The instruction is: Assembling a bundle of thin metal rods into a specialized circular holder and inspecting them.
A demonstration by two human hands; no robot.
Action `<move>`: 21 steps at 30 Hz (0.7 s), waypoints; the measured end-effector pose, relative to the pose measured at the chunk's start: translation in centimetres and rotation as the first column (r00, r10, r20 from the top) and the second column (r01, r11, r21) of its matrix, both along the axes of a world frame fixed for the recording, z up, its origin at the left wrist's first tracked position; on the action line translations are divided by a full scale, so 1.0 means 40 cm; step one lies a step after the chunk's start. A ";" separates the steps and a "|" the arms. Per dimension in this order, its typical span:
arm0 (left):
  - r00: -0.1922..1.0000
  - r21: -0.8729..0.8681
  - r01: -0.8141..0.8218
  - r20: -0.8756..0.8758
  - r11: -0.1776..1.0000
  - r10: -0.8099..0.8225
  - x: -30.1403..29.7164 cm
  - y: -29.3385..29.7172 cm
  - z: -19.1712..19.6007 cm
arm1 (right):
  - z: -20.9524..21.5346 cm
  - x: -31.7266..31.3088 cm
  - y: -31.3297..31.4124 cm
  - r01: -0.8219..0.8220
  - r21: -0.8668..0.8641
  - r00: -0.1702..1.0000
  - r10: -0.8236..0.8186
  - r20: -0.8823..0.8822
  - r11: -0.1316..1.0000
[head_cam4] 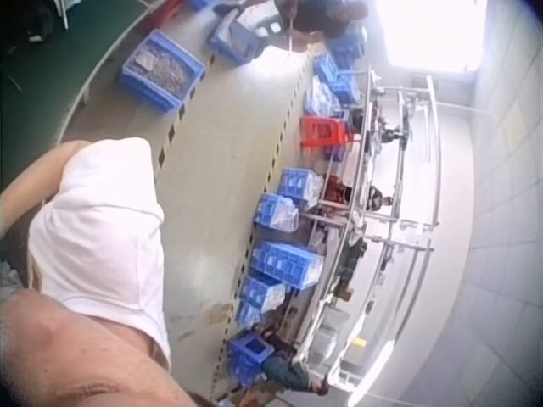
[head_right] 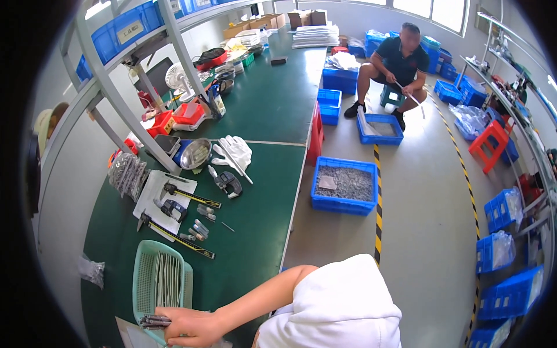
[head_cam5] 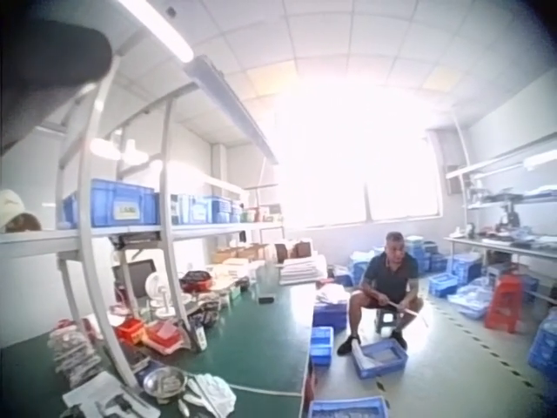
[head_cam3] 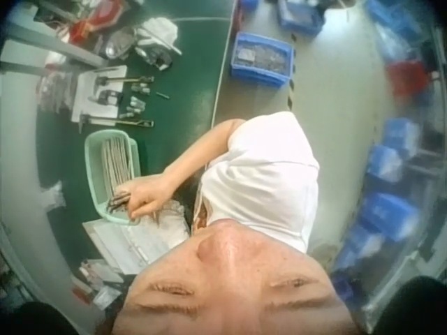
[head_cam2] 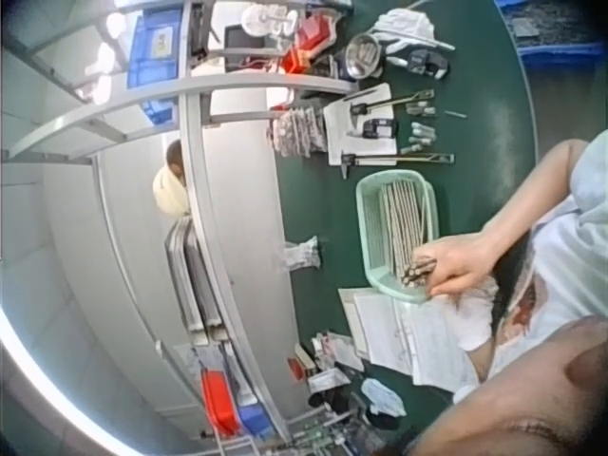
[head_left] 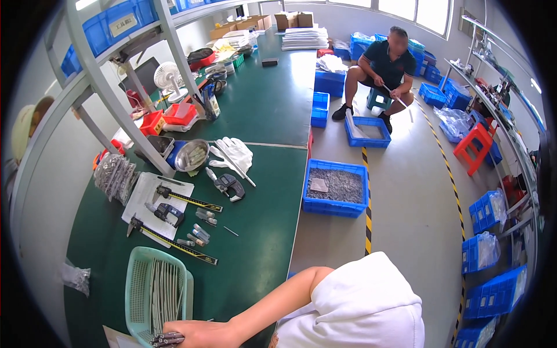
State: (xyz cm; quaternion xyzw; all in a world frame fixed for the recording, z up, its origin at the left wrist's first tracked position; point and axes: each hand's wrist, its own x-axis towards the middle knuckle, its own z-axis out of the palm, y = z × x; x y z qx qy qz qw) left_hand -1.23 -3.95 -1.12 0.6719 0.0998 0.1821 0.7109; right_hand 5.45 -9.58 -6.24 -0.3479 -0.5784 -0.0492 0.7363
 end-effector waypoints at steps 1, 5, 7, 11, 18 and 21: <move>1.000 0.042 0.008 0.001 0.999 -0.008 -0.006 0.004 0.006 | 0.001 -0.002 0.001 0.015 0.013 1.000 -0.015 0.019 1.000; 0.999 0.208 0.043 0.009 0.977 -0.046 -0.029 0.025 0.033 | 0.009 -0.007 0.004 -0.016 -0.019 1.000 0.016 0.022 1.000; 0.997 0.288 0.071 0.017 0.955 -0.079 -0.029 0.035 0.043 | 0.006 -0.007 0.006 -0.046 -0.022 0.999 0.047 0.024 0.999; 0.990 0.461 0.089 0.059 0.883 -0.130 -0.050 0.059 0.090 | 0.009 -0.018 0.009 -0.039 0.018 0.998 0.038 0.040 0.999; 0.952 0.440 0.306 -0.161 0.844 -0.261 -0.019 0.094 0.132 | 0.024 0.009 -0.030 -0.249 -0.223 0.966 0.257 0.006 0.943; 0.906 0.453 0.409 -0.096 0.793 -0.412 -0.005 0.097 0.144 | 0.035 0.011 -0.045 -0.256 -0.350 0.959 0.282 0.024 0.901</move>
